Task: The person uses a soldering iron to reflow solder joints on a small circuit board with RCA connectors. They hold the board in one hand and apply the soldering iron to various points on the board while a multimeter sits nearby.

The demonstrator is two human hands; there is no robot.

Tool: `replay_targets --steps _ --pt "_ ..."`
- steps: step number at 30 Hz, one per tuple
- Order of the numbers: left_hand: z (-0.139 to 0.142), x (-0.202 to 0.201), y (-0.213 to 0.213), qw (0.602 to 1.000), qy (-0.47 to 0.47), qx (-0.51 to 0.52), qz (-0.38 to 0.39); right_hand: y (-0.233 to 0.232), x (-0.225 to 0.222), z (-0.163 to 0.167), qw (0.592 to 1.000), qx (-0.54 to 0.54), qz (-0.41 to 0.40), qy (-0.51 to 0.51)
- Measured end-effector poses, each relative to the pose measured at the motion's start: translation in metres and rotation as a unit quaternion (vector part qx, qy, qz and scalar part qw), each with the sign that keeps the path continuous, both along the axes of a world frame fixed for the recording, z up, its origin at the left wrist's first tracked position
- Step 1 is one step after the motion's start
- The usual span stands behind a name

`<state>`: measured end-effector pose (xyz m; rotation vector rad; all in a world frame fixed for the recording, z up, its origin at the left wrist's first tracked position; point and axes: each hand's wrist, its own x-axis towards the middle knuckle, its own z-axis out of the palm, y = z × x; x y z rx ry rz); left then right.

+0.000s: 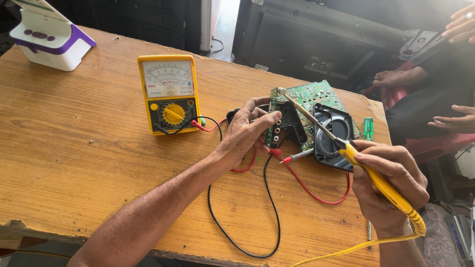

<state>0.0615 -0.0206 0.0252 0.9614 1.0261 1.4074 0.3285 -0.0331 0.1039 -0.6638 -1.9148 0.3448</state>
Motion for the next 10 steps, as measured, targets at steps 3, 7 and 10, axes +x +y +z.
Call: replay_targets --steps 3,7,10 --pt "0.003 0.0 -0.001 1.0 0.006 -0.001 0.002 0.001 0.001 -0.002 0.999 0.031 0.015 -0.014" --pt "0.026 0.001 -0.008 1.0 0.006 -0.001 -0.002 0.001 0.001 -0.001 0.999 0.026 0.012 -0.015" --pt "0.062 -0.006 -0.014 1.0 0.001 -0.001 -0.004 -0.001 -0.003 0.003 1.0 -0.007 -0.022 -0.002"
